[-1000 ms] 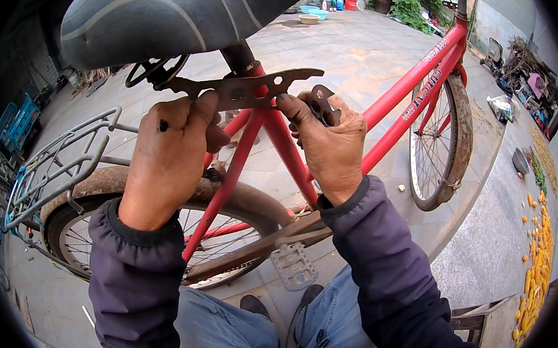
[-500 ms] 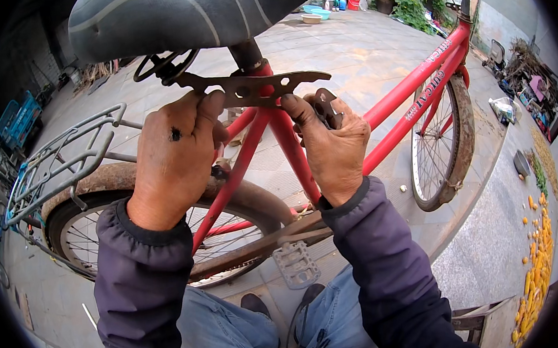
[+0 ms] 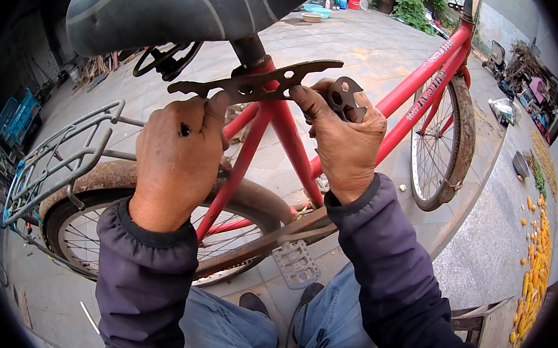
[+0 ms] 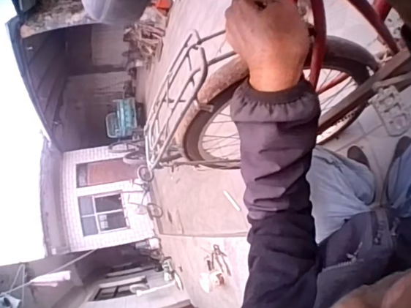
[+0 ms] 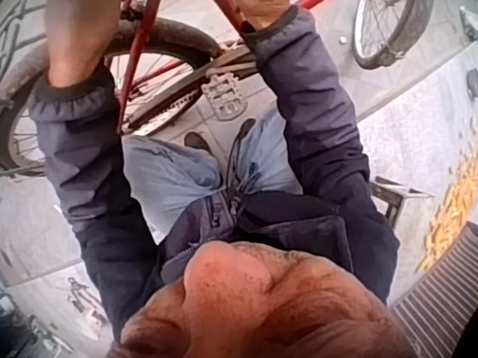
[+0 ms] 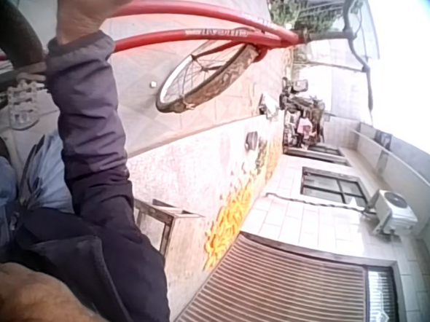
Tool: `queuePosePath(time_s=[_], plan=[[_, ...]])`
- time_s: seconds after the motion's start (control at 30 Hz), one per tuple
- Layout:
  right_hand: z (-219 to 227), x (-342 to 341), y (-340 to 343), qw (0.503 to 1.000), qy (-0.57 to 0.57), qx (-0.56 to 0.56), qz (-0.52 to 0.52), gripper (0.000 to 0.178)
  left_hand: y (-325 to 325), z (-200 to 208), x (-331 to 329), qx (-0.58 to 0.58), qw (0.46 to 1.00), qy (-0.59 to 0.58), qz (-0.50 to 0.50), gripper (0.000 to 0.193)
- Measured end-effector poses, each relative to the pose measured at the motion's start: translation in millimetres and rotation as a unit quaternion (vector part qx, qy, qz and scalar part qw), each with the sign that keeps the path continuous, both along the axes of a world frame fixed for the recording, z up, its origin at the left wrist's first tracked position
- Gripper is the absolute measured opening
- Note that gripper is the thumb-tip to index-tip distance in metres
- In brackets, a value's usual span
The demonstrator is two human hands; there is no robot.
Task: The person uses a multi-tool wrench to tighten the seat post clamp on a red bicycle. They adjust the tool's position multiple times to secure the seat post firmly.
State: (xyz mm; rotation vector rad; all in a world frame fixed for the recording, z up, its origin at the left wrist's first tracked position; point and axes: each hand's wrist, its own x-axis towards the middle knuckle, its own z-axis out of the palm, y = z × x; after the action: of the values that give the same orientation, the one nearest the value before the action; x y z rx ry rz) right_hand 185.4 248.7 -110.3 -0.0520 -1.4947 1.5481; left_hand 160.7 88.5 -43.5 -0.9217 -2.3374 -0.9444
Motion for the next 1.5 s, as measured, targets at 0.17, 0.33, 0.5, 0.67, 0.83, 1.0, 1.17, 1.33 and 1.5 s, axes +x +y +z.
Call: queuePosePath(time_s=[0.17,0.33,0.5,0.67,0.83,1.0,1.17,1.33,1.5], plan=[[6,-2,1,1.0,0.014,0.009,-0.004,0.015,-6,-22,-31,-0.136,0.985,0.099,0.027,0.021],[9,-6,6,0.999,0.023,0.041,-0.021,0.017,-9,-32,-37,-0.212,0.934,0.286,0.042,0.021],[14,-7,9,0.997,0.046,0.052,-0.019,0.019,-10,-32,-37,-0.187,0.947,0.261,0.01,0.017],[10,-9,9,0.993,0.061,0.089,-0.039,0.021,-17,-32,-35,-0.104,0.965,0.242,0.004,0.018],[8,-14,13,0.987,0.08,0.125,-0.066,0.023,-9,-22,-28,-0.008,0.969,0.241,0.055,0.023],[7,-16,17,0.976,0.095,0.171,-0.095,0.023,0,-18,-37,0.107,0.93,0.352,0.014,0.031],[9,-17,15,0.982,0.099,0.144,-0.067,0.021,-7,-17,-39,0.071,0.985,0.135,-0.082,0.031],[9,-18,17,0.98,0.111,0.15,-0.067,0.02,-12,-9,-63,0.018,0.962,-0.06,-0.267,0.024],[11,-19,18,0.977,0.122,0.163,-0.065,0.02,-5,-11,-83,-0.069,0.952,0.025,-0.296,0.016]])
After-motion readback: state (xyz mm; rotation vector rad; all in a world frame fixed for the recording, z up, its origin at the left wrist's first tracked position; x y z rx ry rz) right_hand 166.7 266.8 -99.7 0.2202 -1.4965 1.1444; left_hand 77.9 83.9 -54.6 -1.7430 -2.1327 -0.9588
